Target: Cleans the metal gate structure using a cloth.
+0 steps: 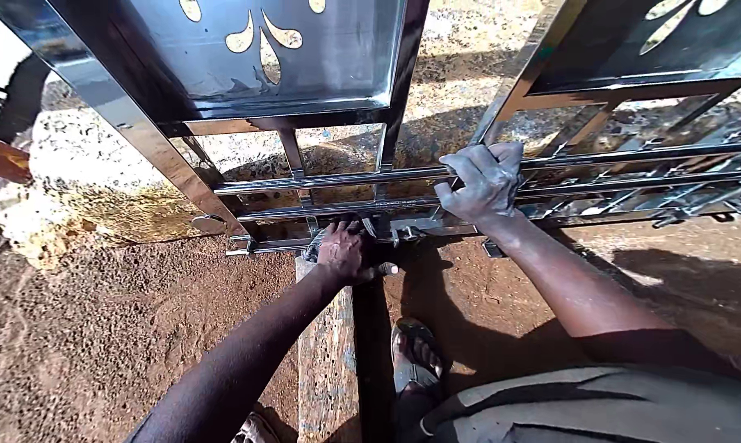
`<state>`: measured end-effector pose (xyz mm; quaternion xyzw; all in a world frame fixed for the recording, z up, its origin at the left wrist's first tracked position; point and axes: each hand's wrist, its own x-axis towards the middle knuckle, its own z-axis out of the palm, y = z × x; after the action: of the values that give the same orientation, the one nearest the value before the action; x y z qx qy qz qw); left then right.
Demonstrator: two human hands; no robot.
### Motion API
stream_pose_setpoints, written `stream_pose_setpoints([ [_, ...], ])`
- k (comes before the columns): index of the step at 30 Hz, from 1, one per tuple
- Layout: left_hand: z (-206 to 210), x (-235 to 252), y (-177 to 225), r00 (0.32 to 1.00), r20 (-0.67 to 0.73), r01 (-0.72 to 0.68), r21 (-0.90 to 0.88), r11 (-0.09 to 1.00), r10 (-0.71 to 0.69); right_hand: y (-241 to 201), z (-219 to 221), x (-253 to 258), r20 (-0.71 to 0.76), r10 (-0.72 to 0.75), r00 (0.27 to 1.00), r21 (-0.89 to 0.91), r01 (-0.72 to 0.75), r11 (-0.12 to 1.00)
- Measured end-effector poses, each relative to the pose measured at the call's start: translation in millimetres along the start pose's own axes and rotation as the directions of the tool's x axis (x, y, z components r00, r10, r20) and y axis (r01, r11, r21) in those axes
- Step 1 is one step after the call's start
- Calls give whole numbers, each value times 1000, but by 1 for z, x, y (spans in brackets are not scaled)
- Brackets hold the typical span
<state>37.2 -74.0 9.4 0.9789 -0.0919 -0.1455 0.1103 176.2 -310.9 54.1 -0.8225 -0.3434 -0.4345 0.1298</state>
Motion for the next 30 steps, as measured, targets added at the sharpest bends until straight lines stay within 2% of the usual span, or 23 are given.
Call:
stream_pose_setpoints([
  [3,14,-21,-1,999,-28,-36,29,999,37,3,-3,-2,24,-15,1000,-3,15,1000],
  [6,12,-9,-1,1000,16,0,75,997,-1,2,-1,0,8,-21,1000,-11,21,1000],
  [10,-18,18,4,984,173,52,-6,999,-50,2,4,-1,-53,-32,998,-38,30,999],
  [12,-13,8,-6,992,128,3,0,1000,-3,3,4,-1,-50,-41,998,-37,39,999],
  [14,-1,-13,-19,998,26,-66,46,997,65,4,4,-2,-38,-53,998,-35,51,998],
  [18,12,-50,-37,998,-29,-52,101,994,55,7,1,-4,-21,-96,995,-30,95,995],
  [21,9,-37,-32,999,0,-41,100,994,41,6,5,-4,-54,-84,995,-35,83,996],
  [26,-12,16,12,988,153,12,57,998,-21,2,7,-4,-72,-24,997,-42,21,999],
  [28,-7,13,15,993,112,27,51,998,-33,3,6,-4,-61,-36,997,-37,34,999],
  [30,10,-2,7,999,10,43,65,997,-44,3,4,-4,-38,-52,998,-18,51,999],
])
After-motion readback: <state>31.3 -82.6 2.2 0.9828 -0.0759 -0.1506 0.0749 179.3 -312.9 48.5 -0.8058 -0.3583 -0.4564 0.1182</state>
